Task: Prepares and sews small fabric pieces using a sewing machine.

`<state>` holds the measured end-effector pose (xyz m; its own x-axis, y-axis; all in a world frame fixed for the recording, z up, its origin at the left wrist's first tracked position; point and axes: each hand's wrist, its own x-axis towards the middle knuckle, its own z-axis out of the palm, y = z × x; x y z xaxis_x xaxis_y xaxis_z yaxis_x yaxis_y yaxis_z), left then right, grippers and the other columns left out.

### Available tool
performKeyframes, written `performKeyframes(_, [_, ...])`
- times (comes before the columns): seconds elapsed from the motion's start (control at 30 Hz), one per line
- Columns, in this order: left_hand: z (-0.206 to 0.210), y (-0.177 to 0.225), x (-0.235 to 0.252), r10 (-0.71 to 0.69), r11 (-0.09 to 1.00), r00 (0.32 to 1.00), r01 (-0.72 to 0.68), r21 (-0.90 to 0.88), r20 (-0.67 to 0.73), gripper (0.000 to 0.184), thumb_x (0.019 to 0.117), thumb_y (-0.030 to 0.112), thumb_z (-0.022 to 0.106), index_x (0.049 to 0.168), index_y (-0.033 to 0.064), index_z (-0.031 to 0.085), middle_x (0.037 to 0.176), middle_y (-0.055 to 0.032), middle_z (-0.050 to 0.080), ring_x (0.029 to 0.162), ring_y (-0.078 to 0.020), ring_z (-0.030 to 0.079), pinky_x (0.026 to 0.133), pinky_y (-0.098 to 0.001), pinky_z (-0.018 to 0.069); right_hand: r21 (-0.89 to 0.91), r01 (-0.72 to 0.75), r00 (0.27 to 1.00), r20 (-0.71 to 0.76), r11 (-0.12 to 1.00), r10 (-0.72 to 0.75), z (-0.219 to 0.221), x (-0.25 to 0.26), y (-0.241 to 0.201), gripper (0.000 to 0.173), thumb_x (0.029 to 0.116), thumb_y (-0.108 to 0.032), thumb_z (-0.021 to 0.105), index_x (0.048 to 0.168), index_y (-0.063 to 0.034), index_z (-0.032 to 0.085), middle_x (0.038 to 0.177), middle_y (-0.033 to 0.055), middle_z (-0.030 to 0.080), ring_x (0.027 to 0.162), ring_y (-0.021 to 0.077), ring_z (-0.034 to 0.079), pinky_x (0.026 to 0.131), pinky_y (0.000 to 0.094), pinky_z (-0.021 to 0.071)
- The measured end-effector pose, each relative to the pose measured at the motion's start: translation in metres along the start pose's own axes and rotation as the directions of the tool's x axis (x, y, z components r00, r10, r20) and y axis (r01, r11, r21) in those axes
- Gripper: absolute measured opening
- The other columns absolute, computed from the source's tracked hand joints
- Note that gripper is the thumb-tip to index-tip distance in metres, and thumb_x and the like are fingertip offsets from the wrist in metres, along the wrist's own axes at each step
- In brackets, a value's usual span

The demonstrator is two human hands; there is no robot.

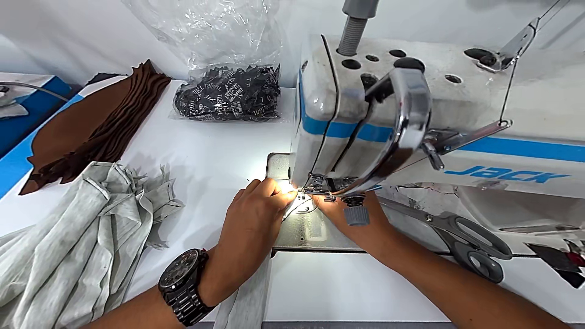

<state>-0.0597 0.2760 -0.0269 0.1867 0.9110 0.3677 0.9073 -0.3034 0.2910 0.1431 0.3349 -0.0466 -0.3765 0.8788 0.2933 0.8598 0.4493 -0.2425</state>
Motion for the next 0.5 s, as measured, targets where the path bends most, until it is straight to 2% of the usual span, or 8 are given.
performKeyframes(0.13, [0.001,-0.002,0.006,-0.009,1.0,1.0,0.009,-0.025,-0.022,0.017,0.0928,0.012,0.069,0.102,0.0196,0.082,0.089,0.0,0.064,0.084,-0.0184,0.062,0.07,-0.0359,0.0502,0.049,0.013,0.998,-0.064,0.999,-0.01,-0.003,0.004,-0.002,0.022,0.0867,-0.023,0.078,0.093,-0.0029,0.075,0.096,0.0169,0.071,0.098,0.0343,0.067,0.084,0.0563,0.0502])
performKeyframes(0.2, [0.001,-0.004,0.009,-0.01,0.999,1.0,0.009,-0.05,-0.017,0.013,0.0938,0.011,0.069,0.097,0.0154,0.081,0.09,-0.0018,0.065,0.085,-0.0205,0.063,0.071,-0.0389,0.0513,0.123,0.051,0.993,-0.112,0.991,-0.038,-0.014,0.005,0.001,0.019,0.0857,-0.019,0.078,0.095,-0.0028,0.074,0.093,0.0163,0.071,0.093,0.0323,0.069,0.079,0.0546,0.0544])
performKeyframes(0.3, [-0.001,-0.003,0.014,-0.032,0.994,0.999,0.029,-0.108,-0.022,0.011,0.0953,0.011,0.068,0.09,0.0096,0.078,0.087,-0.0051,0.066,0.082,-0.0228,0.064,0.071,-0.042,0.0531,0.179,0.033,0.998,-0.06,0.983,-0.023,-0.066,-0.012,0.02,0.014,0.0957,-0.02,0.069,0.098,-0.0074,0.074,0.088,0.0111,0.071,0.083,0.0277,0.07,0.07,0.0536,0.0557])
performKeyframes(0.37, [-0.006,0.001,0.017,-0.076,0.988,0.997,0.074,-0.133,-0.011,0.013,0.0969,0.014,0.067,0.089,0.0064,0.073,0.083,-0.0077,0.064,0.076,-0.024,0.063,0.066,-0.0434,0.0532,0.061,-0.004,1.0,-0.023,0.998,0.006,-0.102,-0.046,0.052,0.018,0.1019,-0.018,0.061,0.112,-0.0129,0.075,0.106,0.0076,0.073,0.098,0.0283,0.071,0.081,0.0566,0.0584])
performKeyframes(0.47, [-0.013,0.008,0.021,-0.186,0.971,0.98,0.193,-0.14,0.064,0.017,0.0972,0.021,0.069,0.094,0.0043,0.07,0.086,-0.0118,0.065,0.081,-0.0298,0.066,0.069,-0.0506,0.0544,-0.074,-0.086,0.993,-0.087,0.994,0.079,-0.109,-0.109,0.106,0.027,0.0954,-0.006,0.058,0.114,-0.0119,0.077,0.113,0.0155,0.07,0.104,0.0397,0.067,0.083,0.065,0.0541])
performKeyframes(0.5, [-0.012,0.009,0.023,-0.218,0.965,0.972,0.228,-0.13,0.089,0.018,0.0971,0.022,0.069,0.096,0.0043,0.07,0.087,-0.0129,0.067,0.084,-0.0317,0.067,0.071,-0.0527,0.0544,-0.081,-0.097,0.992,-0.087,0.992,0.089,-0.106,-0.124,0.118,0.03,0.0942,-0.005,0.058,0.116,-0.0127,0.077,0.115,0.0159,0.07,0.106,0.0399,0.067,0.085,0.0642,0.0542])
